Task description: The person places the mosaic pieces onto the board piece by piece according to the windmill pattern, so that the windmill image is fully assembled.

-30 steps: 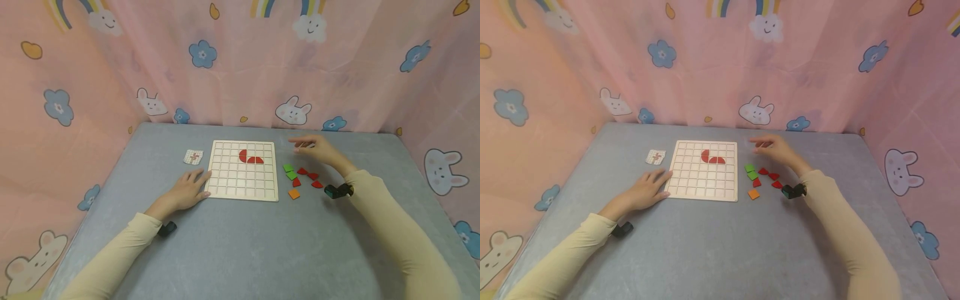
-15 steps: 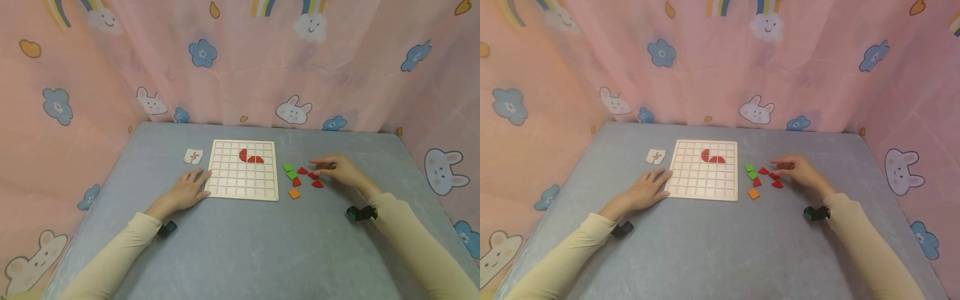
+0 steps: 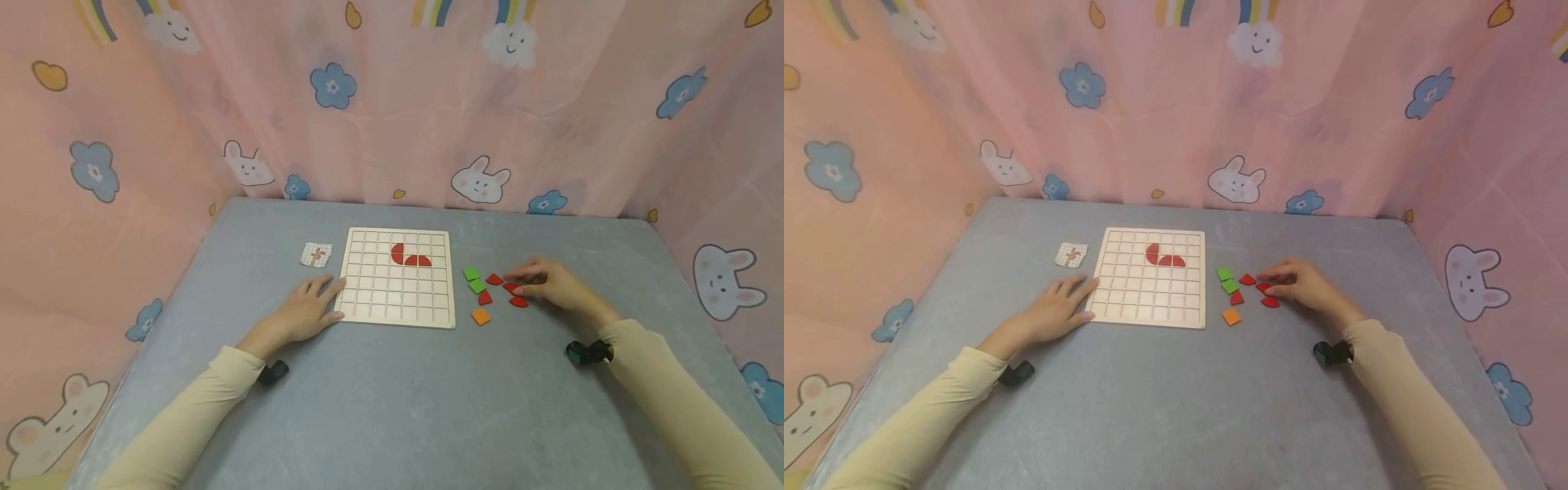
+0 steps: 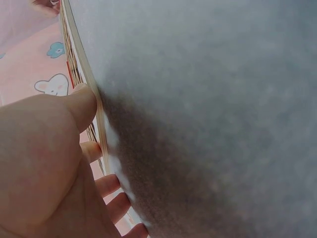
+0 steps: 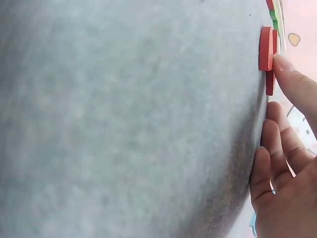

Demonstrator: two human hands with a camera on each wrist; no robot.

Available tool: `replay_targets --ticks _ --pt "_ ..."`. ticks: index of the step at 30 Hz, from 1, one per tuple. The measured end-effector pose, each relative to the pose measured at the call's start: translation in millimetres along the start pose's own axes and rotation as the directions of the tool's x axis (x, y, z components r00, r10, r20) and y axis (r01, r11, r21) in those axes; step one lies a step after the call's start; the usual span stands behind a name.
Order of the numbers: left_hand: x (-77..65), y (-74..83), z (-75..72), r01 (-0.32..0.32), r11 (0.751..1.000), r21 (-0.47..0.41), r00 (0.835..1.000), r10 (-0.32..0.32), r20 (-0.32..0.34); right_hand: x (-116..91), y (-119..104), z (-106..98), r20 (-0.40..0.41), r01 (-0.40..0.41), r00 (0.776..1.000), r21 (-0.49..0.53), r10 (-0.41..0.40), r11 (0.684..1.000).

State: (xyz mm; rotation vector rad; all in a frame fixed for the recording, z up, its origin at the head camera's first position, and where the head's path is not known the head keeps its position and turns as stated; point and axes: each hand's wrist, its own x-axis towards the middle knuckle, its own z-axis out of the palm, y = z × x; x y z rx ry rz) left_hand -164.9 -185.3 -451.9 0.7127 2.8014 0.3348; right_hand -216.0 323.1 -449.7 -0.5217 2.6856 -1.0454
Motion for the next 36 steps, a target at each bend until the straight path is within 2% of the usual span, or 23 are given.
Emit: replay_targets --ticks 9,17,29,36 --pt "1.0 -2.1 1.9 0.008 1.000 0.003 1.000 -0.008 0.004 1.0 -1.0 1.4 0.014 -0.012 1.000 0.012 0.012 1.000" --pt "-0.1 -0.4 0.0 0.006 1.000 0.000 1.000 -0.006 0.006 2.3 -0.8 1.6 0.020 -0.054 0.998 0.002 0.054 0.999" --pt "-0.2 -1.1 1.6 0.012 1.000 0.000 1.000 -0.012 0.013 3.4 -2.7 3.2 0.009 -0.034 0.999 -0.011 0.034 0.999" --pt "0.5 -1.9 1.2 0.017 1.000 -0.012 1.000 -0.017 0.015 4.9 -2.7 2.3 0.012 -0.054 0.998 -0.021 0.054 0.998"
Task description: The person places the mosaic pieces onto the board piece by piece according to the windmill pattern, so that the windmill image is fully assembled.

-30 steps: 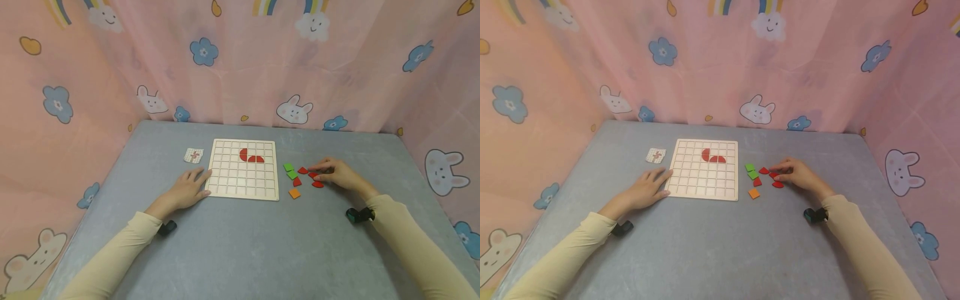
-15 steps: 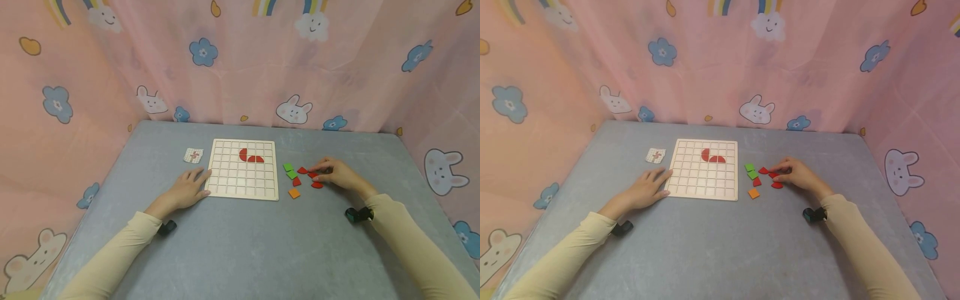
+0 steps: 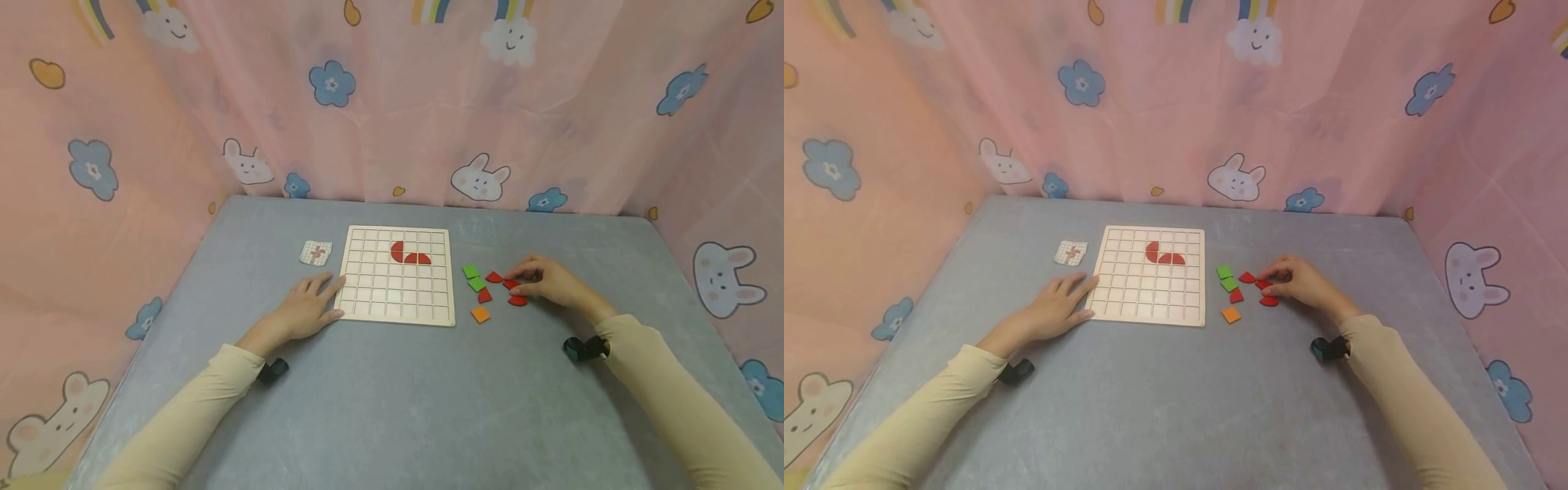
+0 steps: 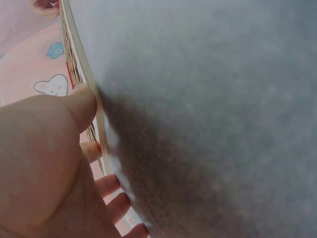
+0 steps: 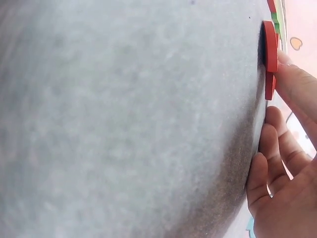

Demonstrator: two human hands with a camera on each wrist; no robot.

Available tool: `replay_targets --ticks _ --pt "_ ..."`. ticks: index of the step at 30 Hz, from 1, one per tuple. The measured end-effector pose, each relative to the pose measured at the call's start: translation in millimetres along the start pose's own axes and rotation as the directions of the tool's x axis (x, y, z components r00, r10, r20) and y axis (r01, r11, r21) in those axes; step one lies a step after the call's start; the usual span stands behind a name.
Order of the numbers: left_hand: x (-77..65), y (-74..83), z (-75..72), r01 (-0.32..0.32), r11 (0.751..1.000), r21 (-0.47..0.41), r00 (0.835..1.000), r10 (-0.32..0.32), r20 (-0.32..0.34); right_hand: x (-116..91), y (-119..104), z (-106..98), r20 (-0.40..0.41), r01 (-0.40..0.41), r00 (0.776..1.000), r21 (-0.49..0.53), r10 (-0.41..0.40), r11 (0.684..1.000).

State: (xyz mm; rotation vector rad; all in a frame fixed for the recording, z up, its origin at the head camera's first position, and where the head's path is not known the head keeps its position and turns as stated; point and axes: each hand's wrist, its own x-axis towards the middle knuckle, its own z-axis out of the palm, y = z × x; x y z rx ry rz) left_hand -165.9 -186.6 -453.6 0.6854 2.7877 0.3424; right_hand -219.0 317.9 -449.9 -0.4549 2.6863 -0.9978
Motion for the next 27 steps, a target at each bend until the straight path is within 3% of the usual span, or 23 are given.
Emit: replay_targets --ticks 27 --pt "0.1 -0.2 -0.3 0.000 1.000 0.011 1.000 0.000 0.005 -0.8 -1.3 1.3 -0.016 0.000 1.000 0.000 0.000 1.000"
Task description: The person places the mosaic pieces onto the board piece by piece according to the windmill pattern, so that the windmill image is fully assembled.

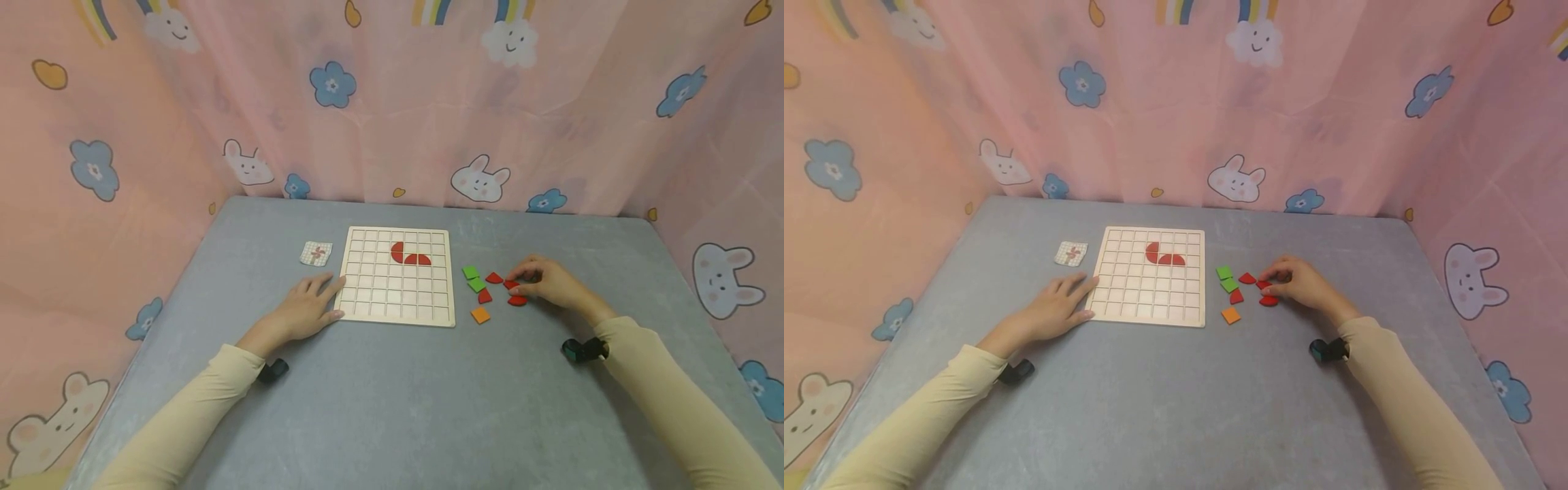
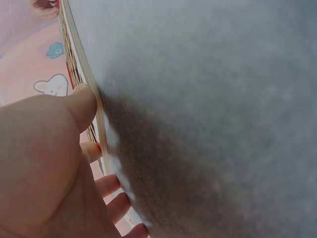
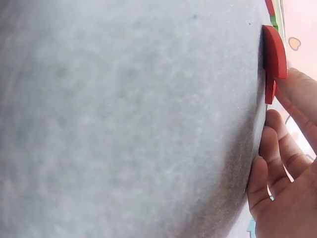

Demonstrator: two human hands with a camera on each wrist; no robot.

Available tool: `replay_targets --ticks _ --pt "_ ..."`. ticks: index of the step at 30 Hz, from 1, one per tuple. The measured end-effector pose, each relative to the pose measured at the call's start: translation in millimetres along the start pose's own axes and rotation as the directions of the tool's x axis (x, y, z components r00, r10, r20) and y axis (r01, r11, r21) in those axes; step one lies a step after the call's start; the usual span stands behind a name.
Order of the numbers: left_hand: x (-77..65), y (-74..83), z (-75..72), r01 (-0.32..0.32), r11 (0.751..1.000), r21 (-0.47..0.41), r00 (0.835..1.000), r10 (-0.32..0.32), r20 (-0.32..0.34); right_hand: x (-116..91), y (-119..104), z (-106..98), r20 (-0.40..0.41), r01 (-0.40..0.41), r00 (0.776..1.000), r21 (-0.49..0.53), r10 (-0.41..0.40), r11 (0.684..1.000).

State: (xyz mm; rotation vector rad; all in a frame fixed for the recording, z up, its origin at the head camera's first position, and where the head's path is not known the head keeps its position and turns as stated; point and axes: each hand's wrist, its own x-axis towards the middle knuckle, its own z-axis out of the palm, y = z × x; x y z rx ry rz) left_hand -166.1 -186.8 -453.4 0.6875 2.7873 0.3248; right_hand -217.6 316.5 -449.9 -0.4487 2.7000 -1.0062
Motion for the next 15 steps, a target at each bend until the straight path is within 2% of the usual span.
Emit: replay_targets --ticks 6,15 --pt "-0.6 1.3 -0.7 0.003 1.000 -0.007 1.000 -0.003 0.000 0.0 0.7 0.3 -0.006 0.013 1.000 0.005 -0.013 1.000" --pt "0.0 0.7 -0.3 0.005 1.000 -0.014 1.000 -0.005 -0.003 0.5 2.5 0.1 -0.007 -0.016 1.000 -0.011 0.016 1.000"
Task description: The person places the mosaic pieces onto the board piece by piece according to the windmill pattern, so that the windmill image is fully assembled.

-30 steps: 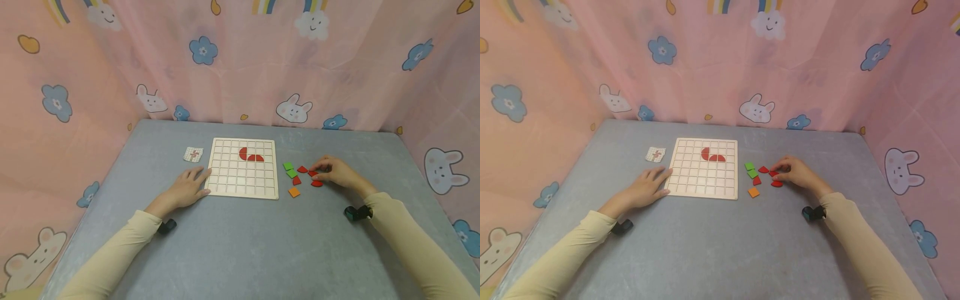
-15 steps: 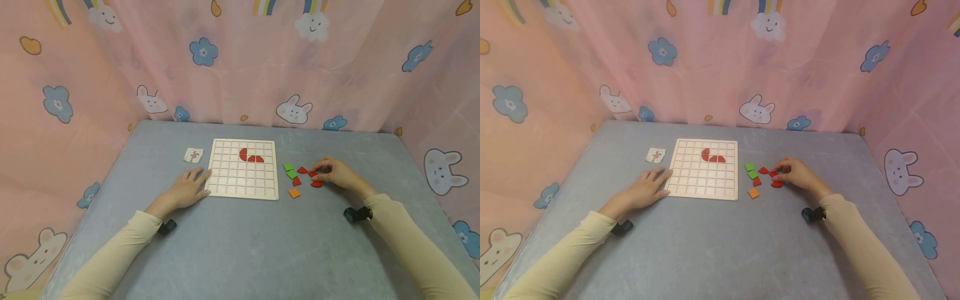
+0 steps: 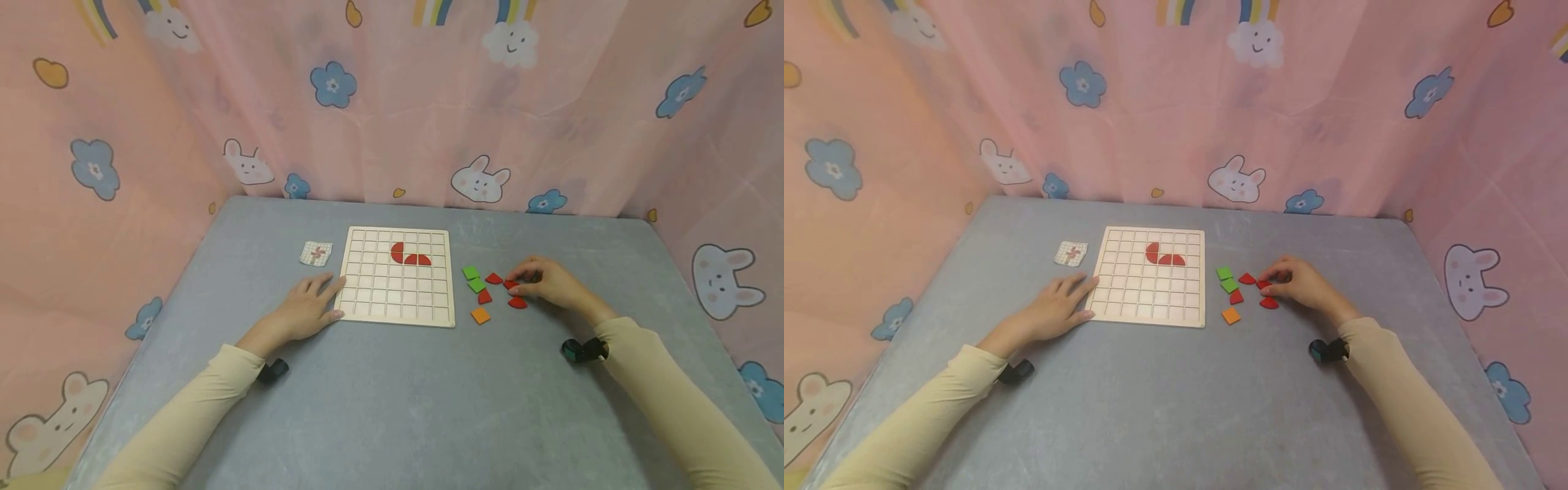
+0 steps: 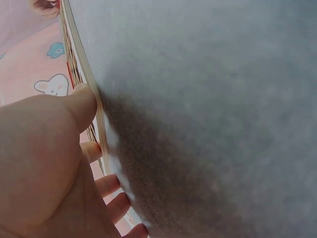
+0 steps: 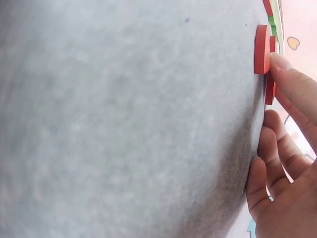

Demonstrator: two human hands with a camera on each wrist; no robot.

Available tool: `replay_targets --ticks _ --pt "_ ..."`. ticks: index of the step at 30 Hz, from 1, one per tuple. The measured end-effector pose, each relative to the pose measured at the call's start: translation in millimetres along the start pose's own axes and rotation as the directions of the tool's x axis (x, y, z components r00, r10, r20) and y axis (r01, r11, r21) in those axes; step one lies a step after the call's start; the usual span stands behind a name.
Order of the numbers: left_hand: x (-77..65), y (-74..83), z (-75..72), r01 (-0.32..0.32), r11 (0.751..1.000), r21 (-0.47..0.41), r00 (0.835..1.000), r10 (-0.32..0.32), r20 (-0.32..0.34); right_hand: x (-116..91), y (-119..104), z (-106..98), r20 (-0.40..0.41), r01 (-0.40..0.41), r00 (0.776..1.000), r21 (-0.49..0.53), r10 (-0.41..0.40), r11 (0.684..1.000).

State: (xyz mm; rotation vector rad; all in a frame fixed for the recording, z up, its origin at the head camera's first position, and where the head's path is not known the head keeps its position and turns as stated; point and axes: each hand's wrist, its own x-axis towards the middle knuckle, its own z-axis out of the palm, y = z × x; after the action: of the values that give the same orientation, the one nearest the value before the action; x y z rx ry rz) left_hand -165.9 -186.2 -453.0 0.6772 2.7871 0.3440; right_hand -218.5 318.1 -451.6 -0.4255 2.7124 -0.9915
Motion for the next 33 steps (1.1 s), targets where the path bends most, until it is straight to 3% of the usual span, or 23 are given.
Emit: replay_targets --ticks 33 --pt "0.1 0.6 0.5 -0.007 1.000 -0.010 1.000 0.007 0.000 -1.7 -5.2 -0.2 -0.010 0.017 1.000 0.018 -0.017 1.000"
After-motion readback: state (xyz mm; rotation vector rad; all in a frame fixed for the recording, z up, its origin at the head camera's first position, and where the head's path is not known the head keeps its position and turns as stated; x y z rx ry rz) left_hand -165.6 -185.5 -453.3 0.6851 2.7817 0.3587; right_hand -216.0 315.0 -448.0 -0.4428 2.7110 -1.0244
